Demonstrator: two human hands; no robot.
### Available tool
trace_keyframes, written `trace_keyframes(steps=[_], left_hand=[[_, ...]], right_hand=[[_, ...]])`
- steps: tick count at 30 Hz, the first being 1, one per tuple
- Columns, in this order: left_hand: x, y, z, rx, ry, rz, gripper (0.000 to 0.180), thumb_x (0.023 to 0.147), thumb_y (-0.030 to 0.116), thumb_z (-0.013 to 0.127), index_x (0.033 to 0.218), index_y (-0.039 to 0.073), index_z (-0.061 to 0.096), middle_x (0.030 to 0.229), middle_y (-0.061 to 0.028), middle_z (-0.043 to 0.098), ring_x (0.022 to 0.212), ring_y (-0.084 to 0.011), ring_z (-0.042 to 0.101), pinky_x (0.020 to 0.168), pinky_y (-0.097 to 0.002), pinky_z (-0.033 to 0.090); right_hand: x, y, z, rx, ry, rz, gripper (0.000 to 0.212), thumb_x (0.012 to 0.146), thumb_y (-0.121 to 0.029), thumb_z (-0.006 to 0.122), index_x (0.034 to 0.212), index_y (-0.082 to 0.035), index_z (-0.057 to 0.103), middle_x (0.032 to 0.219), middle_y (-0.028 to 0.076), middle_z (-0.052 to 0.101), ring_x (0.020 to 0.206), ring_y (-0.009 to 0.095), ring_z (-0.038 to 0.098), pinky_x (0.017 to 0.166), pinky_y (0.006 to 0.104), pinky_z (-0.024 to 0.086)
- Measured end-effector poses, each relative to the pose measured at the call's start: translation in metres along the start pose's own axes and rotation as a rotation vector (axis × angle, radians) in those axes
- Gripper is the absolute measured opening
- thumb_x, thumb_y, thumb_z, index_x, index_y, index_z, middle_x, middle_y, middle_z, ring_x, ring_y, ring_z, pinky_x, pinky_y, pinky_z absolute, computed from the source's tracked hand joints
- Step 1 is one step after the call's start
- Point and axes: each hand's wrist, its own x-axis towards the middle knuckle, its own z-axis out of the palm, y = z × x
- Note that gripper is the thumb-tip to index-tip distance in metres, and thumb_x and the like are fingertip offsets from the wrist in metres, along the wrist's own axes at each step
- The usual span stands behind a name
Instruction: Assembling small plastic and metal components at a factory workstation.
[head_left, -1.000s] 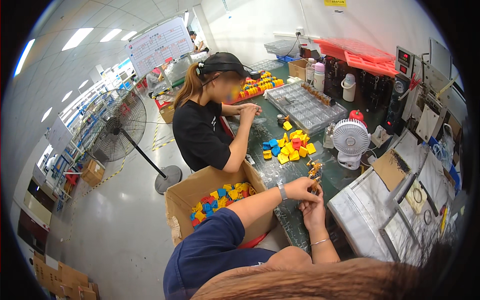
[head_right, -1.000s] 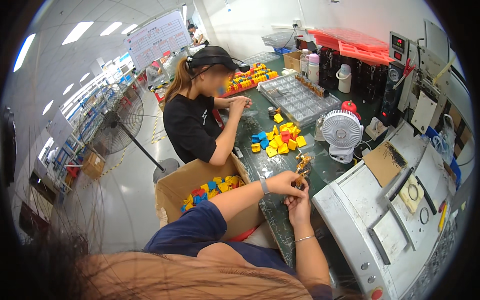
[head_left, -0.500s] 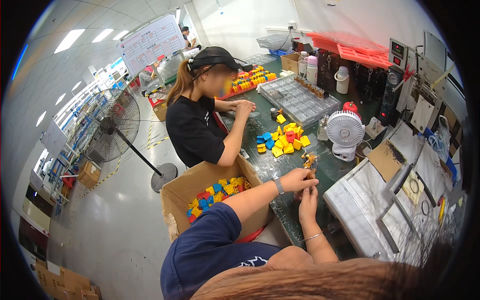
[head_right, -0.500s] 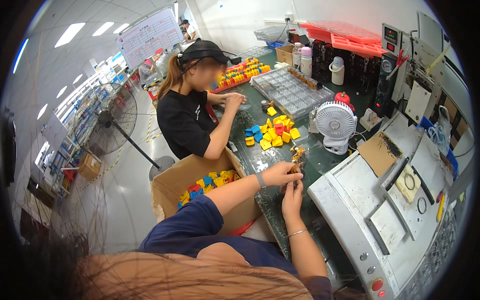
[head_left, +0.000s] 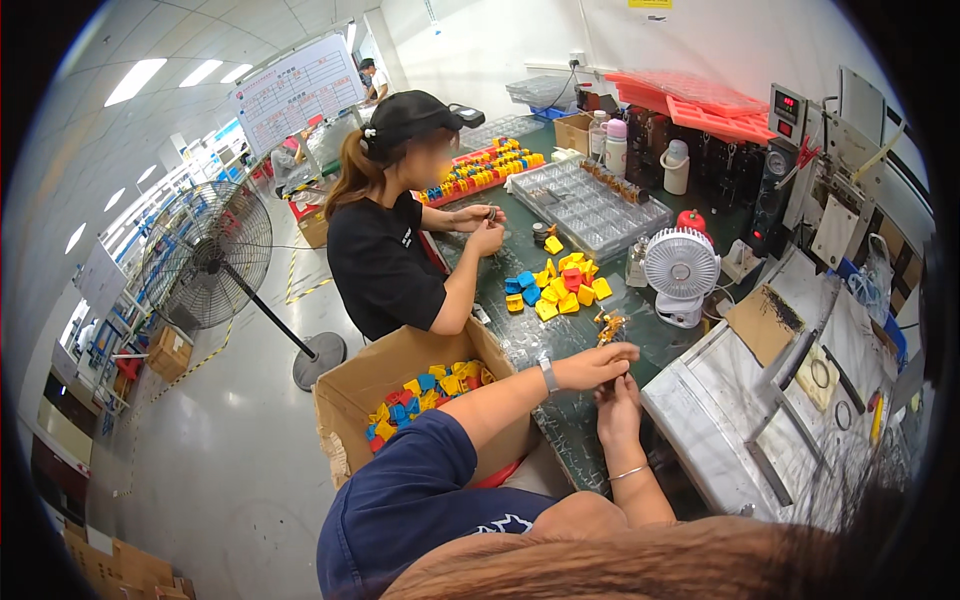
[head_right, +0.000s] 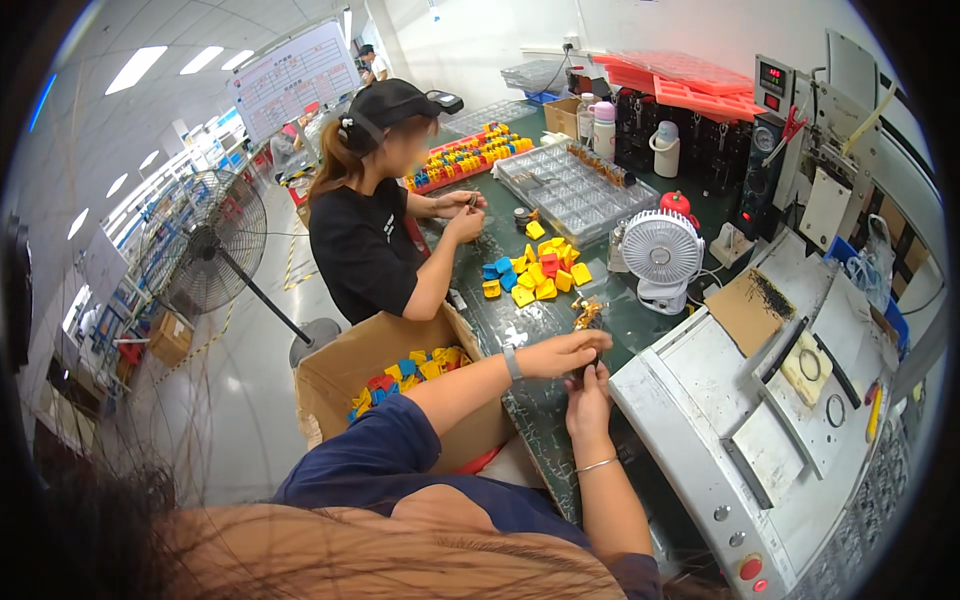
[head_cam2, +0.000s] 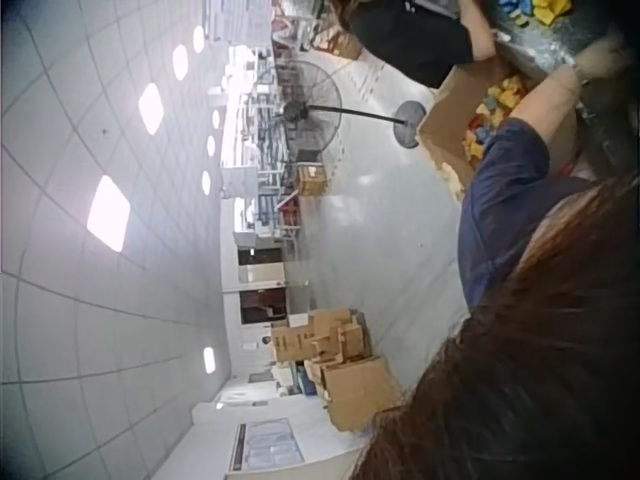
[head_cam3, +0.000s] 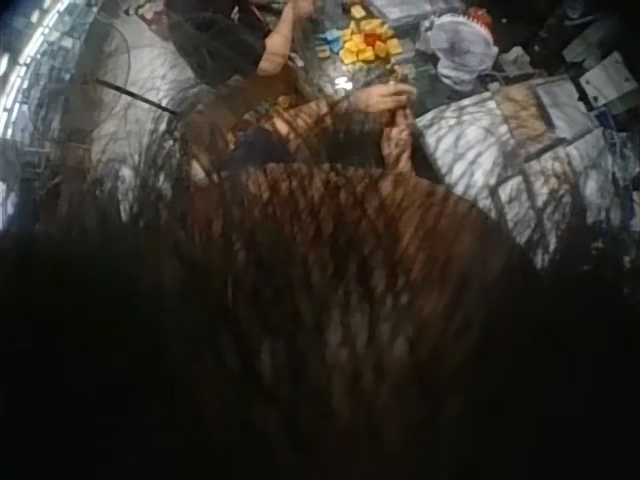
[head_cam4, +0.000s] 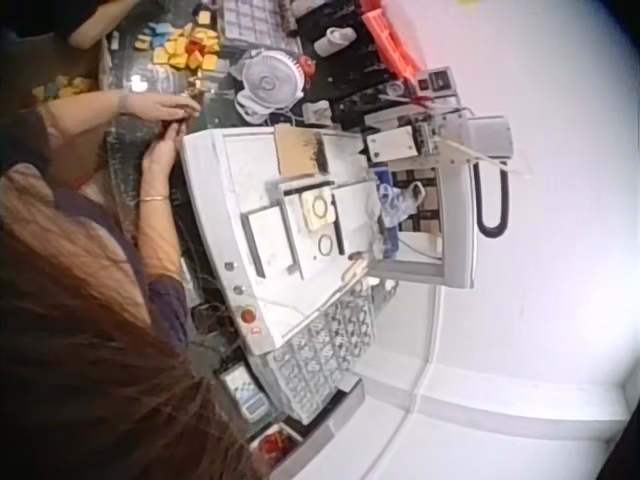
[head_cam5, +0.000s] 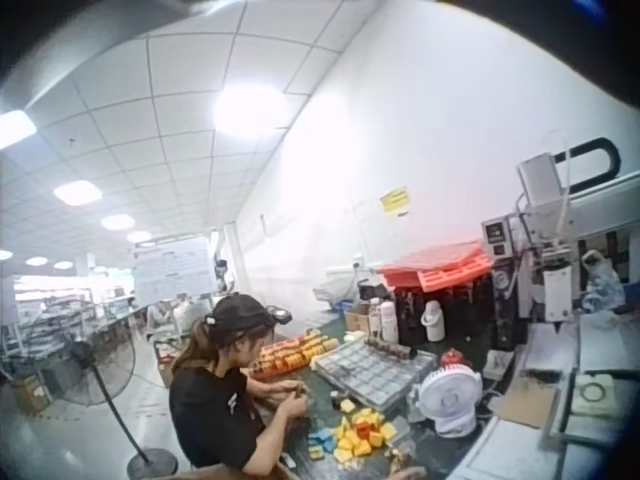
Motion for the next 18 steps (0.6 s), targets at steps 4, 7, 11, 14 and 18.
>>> trace_keyframes(steps=[4,7,11,14,18], left_hand=[[-0.001,0.001,-0.016,-0.536,0.082,-0.394,0.052,0.097,0.044,0.041,0.131,0.004,0.043,0.124,-0.0101,0.052,0.117,-0.021,0.047,0.095,-0.0457,0.043],[-0.003,0.003,-0.023,-0.677,-0.049,-0.573,0.063,0.093,0.057,0.038,0.121,0.004,0.053,0.12,-0.0098,0.057,0.11,-0.0212,0.053,0.086,-0.0488,0.049],[-0.006,-0.001,-0.028,-0.718,-0.14,-0.473,0.052,0.09,0.053,0.05,0.105,0.005,0.063,0.092,-0.0063,0.067,0.08,-0.0203,0.065,0.068,-0.0403,0.056],[-0.005,-0.002,-0.032,-0.726,-0.099,-0.585,0.049,0.091,0.048,0.051,0.105,0.003,0.063,0.094,-0.01,0.067,0.079,-0.0214,0.067,0.065,-0.0381,0.058],[-0.008,0.005,-0.038,-0.608,-0.34,-0.58,0.045,0.092,0.043,0.054,0.104,0.0,0.059,0.094,-0.0142,0.066,0.078,-0.0242,0.069,0.064,-0.0374,0.06]], right_hand=[[-0.007,-0.002,0.011,-0.644,0.169,-0.299,0.023,0.096,-0.012,0.047,0.118,-0.005,0.049,0.114,0.005,0.051,0.104,0.016,0.049,0.095,0.0292,0.037],[-0.019,-0.015,0.024,-1.131,0.074,-0.447,0.026,0.092,-0.007,0.047,0.117,0.0,0.05,0.123,0.016,0.048,0.109,0.026,0.047,0.097,0.0344,0.038],[-0.03,-0.031,0.049,-1.051,-0.09,-0.453,0.025,0.092,-0.008,0.047,0.115,0.001,0.051,0.119,0.015,0.05,0.111,0.026,0.045,0.099,0.0359,0.036],[-0.024,-0.023,0.032,-1.077,-0.032,-0.53,0.027,0.092,-0.007,0.045,0.117,0.001,0.051,0.115,0.013,0.05,0.111,0.022,0.045,0.098,0.033,0.035],[-0.029,-0.028,0.043,-1.066,-0.055,-0.614,0.024,0.091,-0.006,0.044,0.113,0.002,0.051,0.111,0.013,0.051,0.107,0.025,0.045,0.096,0.0351,0.035]])
